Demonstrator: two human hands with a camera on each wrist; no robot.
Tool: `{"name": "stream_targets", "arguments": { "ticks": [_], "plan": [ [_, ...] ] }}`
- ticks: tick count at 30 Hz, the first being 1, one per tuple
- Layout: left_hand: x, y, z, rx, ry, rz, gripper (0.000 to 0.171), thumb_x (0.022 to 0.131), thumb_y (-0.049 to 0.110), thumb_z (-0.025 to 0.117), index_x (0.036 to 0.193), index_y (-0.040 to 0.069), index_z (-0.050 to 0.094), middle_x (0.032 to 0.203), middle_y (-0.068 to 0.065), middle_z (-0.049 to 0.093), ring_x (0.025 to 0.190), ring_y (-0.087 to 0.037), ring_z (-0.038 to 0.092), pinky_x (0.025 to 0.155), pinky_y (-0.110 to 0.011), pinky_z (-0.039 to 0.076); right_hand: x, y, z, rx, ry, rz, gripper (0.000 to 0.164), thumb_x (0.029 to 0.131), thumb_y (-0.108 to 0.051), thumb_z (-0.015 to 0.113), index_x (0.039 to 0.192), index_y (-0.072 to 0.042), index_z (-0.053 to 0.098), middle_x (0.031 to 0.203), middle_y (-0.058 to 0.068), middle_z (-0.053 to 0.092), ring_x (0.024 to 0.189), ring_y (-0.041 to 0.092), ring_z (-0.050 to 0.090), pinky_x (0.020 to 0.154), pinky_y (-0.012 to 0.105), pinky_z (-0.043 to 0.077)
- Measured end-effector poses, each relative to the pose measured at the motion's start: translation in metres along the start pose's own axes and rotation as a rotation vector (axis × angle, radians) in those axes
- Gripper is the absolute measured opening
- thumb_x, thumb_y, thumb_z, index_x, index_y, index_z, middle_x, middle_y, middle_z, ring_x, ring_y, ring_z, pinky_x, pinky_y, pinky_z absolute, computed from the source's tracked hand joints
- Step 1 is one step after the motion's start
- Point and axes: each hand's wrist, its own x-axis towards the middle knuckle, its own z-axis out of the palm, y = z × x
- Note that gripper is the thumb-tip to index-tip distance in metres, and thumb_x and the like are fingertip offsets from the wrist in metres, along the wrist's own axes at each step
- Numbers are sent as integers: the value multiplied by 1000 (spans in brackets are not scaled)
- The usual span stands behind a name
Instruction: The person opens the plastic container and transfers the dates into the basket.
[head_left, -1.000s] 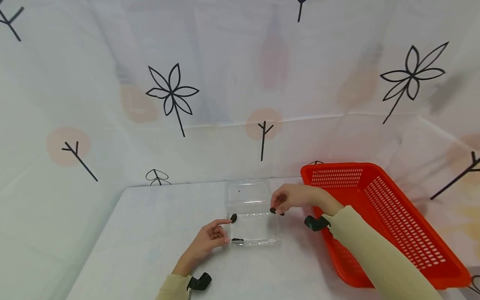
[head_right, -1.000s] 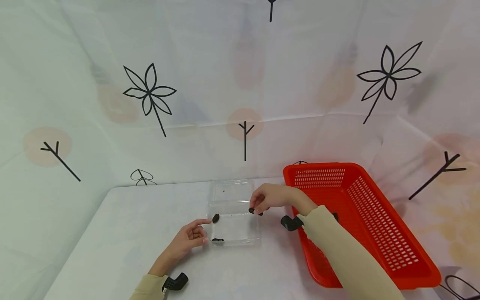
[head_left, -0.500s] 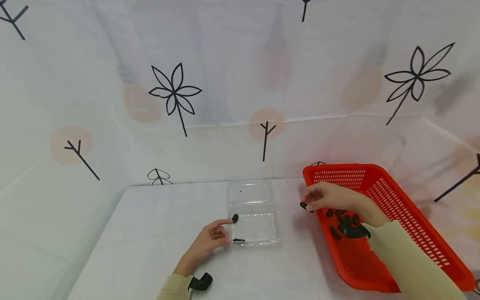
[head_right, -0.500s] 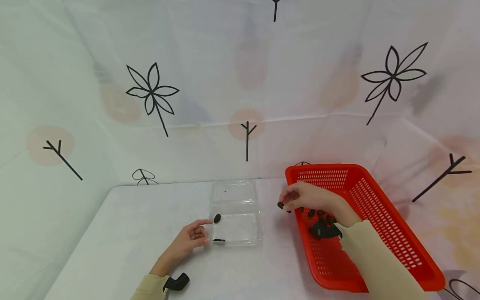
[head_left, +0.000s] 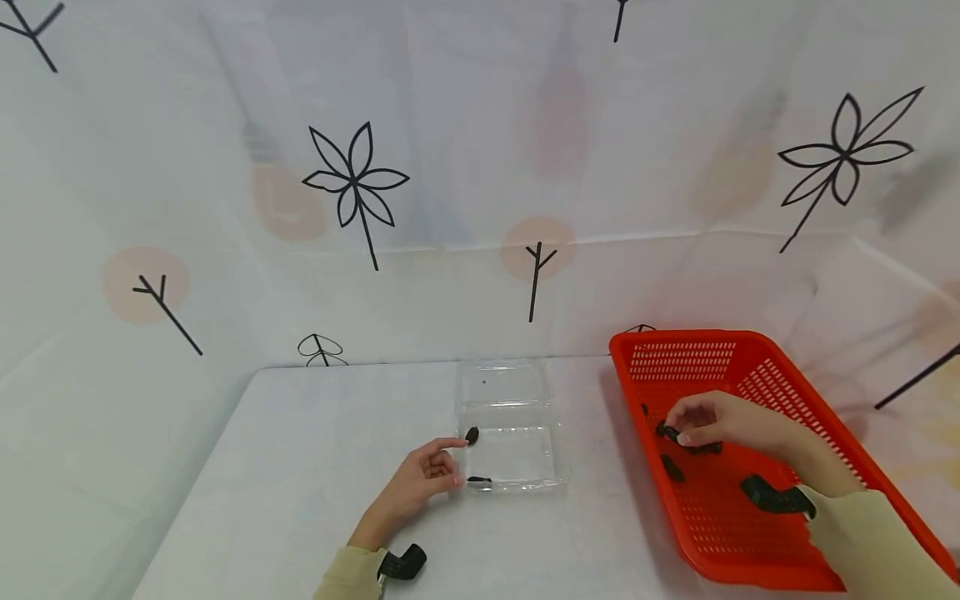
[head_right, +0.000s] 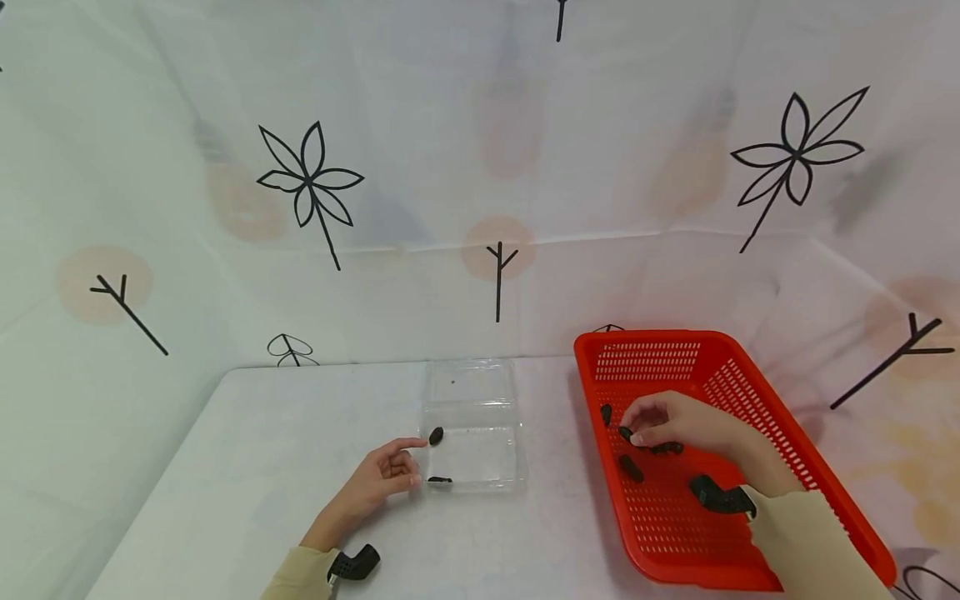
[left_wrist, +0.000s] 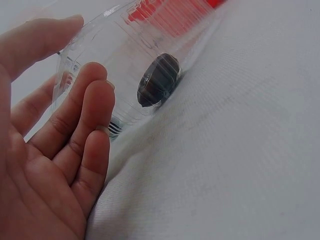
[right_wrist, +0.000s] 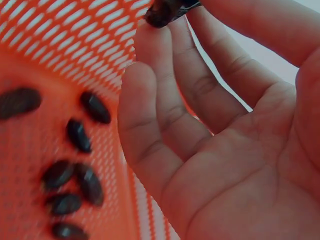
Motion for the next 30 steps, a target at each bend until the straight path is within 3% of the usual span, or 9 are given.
{"name": "stream_targets", "arguments": {
  "ticks": [7, 12, 22, 30],
  "plan": [
    [0, 0, 1, -8, 4, -5, 55, 89, 2, 73, 139, -2, 51, 88, -4, 60, 75, -9, 58, 69, -22, 50, -18, 30, -5, 44, -45, 58, 21, 97, -6, 61, 114, 7, 62, 109, 13, 64, 93, 15, 60, 79, 27, 52],
    [-1, -1, 0, -13, 1, 9, 55, 89, 6, 73, 139, -3, 51, 88, -1, 61, 76, -9, 58, 70, -22, 50, -26, 38, -8, 49, -43, 113, 22, 96, -8, 63, 113, 6, 63, 107, 13, 64, 90, 17, 59, 77, 29, 52],
    [-1, -1, 2, -18, 3, 1, 55, 89, 4, 73, 139, -3, 51, 88, -2, 60, 76, -10, 58, 70, -22, 50, -31, 44, -11, 112, -82, 87, 19, 94, -3, 62, 110, 8, 63, 100, 12, 66, 84, 20, 61, 74, 32, 53],
    [0, 0, 2, -21, 10, -23, 56, 89, 5, 74, 140, -2, 51, 89, -2, 60, 76, -10, 58, 71, -23, 50, -31, 46, -11, 105, -82, 70, 19, 94, -3, 62, 109, 10, 63, 103, 26, 65, 86, 21, 63, 76, 30, 54]
  ]
}}
